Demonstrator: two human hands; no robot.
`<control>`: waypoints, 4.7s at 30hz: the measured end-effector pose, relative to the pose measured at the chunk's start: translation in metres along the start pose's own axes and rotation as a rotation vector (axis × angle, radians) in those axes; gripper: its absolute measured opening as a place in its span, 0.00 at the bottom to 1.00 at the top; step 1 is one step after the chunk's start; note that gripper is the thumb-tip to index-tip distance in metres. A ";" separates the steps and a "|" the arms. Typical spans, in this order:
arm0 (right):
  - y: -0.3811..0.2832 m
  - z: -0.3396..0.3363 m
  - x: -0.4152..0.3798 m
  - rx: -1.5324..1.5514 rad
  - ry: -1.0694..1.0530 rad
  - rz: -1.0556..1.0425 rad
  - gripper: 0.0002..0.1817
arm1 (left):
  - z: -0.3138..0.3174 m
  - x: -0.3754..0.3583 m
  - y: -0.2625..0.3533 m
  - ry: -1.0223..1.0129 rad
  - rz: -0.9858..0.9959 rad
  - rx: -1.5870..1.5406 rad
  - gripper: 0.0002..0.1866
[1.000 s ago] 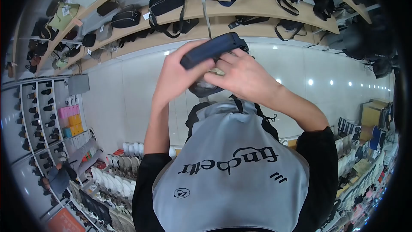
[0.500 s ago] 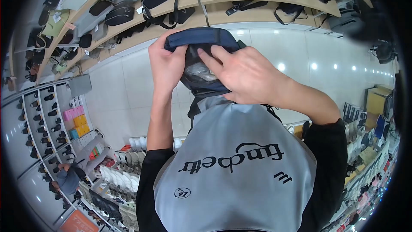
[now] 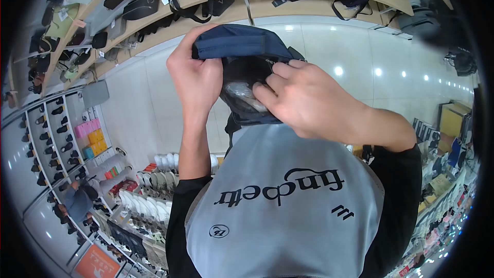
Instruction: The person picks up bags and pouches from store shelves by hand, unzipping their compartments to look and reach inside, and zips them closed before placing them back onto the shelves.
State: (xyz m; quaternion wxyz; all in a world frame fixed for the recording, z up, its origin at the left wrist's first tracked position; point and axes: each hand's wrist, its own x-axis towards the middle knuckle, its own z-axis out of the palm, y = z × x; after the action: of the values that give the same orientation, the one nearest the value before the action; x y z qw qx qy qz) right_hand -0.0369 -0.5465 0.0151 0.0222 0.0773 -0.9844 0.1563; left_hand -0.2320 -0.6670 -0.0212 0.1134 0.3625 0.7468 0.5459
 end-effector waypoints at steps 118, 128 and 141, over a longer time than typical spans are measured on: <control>0.039 0.055 0.005 0.292 0.633 0.563 0.12 | 0.031 -0.032 -0.049 0.212 0.102 -0.307 0.37; -0.025 0.075 0.030 0.491 0.344 0.249 0.10 | 0.031 -0.026 -0.056 0.301 -0.029 -0.514 0.28; 0.006 0.064 0.063 1.655 0.584 0.915 0.33 | -0.002 -0.050 -0.083 0.174 0.869 0.454 0.24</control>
State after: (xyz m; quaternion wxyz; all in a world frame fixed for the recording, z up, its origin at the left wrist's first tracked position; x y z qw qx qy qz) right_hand -0.1011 -0.5706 -0.0436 0.1407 -0.3608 -0.4555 0.8016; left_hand -0.2322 -0.7130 -0.1065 -0.2692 0.6088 0.6335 0.3944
